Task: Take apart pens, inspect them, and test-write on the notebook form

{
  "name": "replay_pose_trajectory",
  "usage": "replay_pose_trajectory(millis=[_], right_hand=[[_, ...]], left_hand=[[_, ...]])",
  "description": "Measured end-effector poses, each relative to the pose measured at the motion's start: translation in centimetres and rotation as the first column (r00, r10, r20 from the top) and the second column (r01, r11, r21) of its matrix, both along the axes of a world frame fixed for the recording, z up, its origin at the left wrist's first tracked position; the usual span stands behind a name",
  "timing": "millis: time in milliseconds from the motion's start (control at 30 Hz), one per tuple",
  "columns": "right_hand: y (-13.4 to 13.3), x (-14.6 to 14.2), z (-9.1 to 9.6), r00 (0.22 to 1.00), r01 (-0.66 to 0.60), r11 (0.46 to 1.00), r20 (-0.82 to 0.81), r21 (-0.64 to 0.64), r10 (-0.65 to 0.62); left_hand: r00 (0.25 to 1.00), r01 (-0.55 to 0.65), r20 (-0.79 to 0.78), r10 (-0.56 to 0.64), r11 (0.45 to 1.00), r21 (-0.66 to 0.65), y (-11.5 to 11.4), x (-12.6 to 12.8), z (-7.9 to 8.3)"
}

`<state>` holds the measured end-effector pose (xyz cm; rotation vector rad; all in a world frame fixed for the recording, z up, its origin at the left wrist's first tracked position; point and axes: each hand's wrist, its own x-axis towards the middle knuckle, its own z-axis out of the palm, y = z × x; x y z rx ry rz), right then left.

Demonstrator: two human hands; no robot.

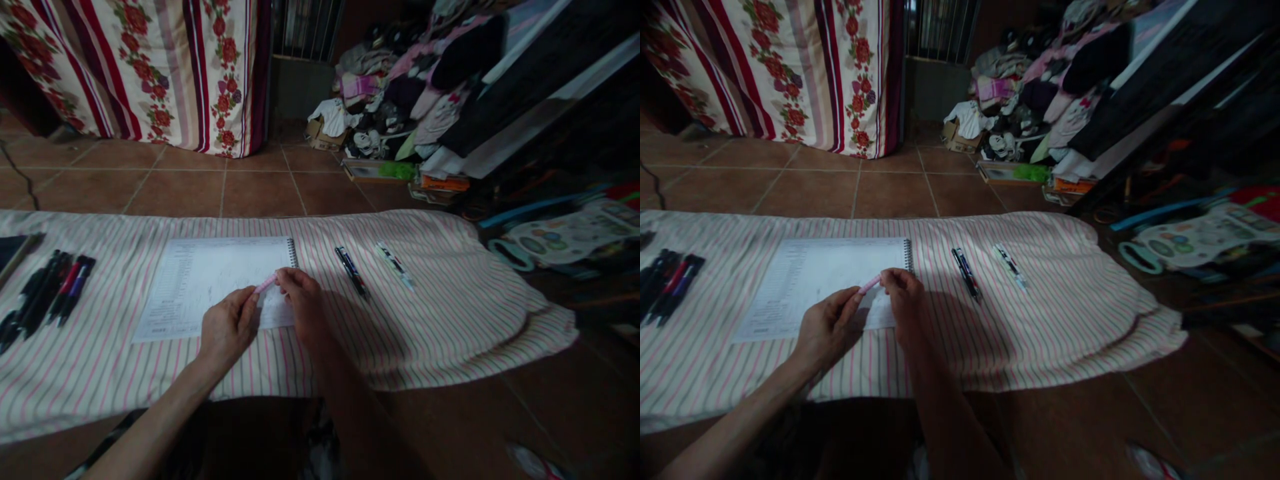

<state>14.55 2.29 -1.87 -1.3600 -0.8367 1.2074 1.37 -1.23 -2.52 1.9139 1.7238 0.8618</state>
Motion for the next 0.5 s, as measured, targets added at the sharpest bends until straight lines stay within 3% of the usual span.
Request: replay_pose_trajectory(millis=[233,500], right_hand=[[-0.46,-0.09,0.44,0.998,0.023,0.998,0.057,-0.055,-0.020],[-0.02,0.28,0.25,0.999,0.017,0.998,0.033,0.056,-0.019]], left_hand=[[0.996,0.028,-0.082,-0.024,0.998,0.055,-0.11,-0.03,0.04],[1.000,-0.003,-0.001,0.003,1.000,0.002,-0.01,-0.07,-0.35]])
